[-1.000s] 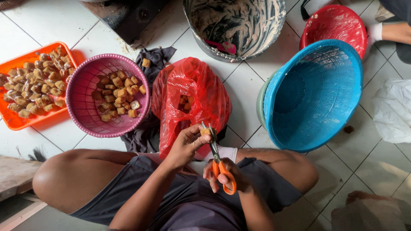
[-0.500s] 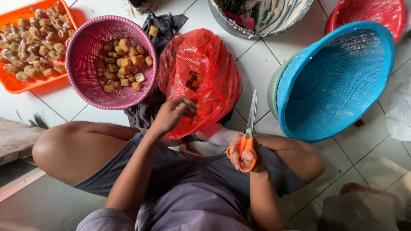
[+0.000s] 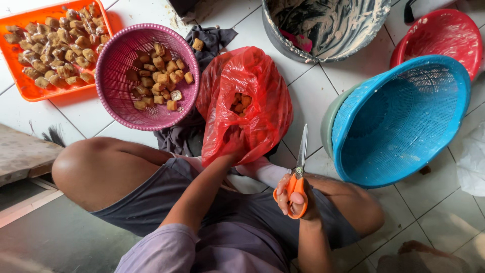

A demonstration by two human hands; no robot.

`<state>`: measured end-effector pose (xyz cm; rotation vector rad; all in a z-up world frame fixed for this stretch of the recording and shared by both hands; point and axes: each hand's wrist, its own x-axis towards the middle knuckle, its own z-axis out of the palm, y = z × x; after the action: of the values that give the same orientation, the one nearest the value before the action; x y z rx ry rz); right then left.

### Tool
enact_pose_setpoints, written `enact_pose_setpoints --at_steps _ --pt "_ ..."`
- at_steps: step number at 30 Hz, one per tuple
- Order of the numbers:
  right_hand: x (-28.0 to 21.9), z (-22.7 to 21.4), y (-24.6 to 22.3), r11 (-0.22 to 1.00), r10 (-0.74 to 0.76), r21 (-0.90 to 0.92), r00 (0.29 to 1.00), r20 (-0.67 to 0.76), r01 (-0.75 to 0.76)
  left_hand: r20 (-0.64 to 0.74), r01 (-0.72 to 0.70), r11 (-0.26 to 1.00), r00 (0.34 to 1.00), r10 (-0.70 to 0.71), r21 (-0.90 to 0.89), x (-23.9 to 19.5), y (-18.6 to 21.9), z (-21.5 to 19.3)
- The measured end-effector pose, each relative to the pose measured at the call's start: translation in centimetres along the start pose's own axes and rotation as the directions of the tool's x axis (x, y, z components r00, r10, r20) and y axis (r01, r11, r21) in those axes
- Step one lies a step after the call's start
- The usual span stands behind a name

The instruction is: The person sits on the floor and uses orange-handled scissors to cut small brown food items taken from a red plastic bag. The cut pieces are placed into a pink basket. The person handles the items one at a time, cutting them into smaller pieces.

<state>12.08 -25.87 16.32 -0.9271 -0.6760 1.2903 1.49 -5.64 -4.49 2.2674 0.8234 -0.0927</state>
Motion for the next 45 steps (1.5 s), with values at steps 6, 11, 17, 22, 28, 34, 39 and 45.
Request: enact_pose_setpoints --at_steps 6,11,17,22,28,34,39,45 --pt "1.6 0.5 0.4 1.0 0.019 0.005 0.999 0.03 -0.02 0.028 -0.039 0.994 0.999 0.042 -0.106 -0.7 -1.8 0.1" --pt "2.0 1.0 0.0 0.999 0.042 -0.013 0.999 0.022 -0.042 0.059 -0.006 0.997 0.998 0.01 -0.08 -0.8 -2.9 1.1" --pt "1.8 1.0 0.5 0.998 0.033 -0.053 0.999 0.005 -0.032 0.24 0.122 0.975 0.968 -0.076 -0.185 -0.6 -2.6 0.0" --pt "1.5 1.0 0.4 0.996 0.071 -0.052 0.998 0.001 -0.07 -0.111 -0.069 0.995 0.992 0.061 -0.071 -0.2 -2.0 -0.8" --pt "2.1 2.3 -1.2 0.994 0.093 0.062 0.996 0.011 -0.093 0.221 0.326 0.921 0.934 -0.279 -0.214 2.1 -2.2 -3.5" --pt "4.2 4.1 -1.4 0.988 0.147 -0.026 0.969 -0.199 -0.155 0.447 0.21 0.841 0.894 0.041 -0.498 1.1 0.6 -9.9" --pt "6.7 4.8 -0.6 0.937 0.011 -0.293 0.857 -0.515 -0.189 0.399 0.176 0.695 0.901 0.172 -0.697 -2.7 4.9 -15.1" --pt "7.5 4.7 -1.3 0.953 -0.022 -0.272 0.86 -0.51 -0.137 0.537 0.461 0.43 0.841 0.068 -0.777 -5.2 8.1 -17.9"
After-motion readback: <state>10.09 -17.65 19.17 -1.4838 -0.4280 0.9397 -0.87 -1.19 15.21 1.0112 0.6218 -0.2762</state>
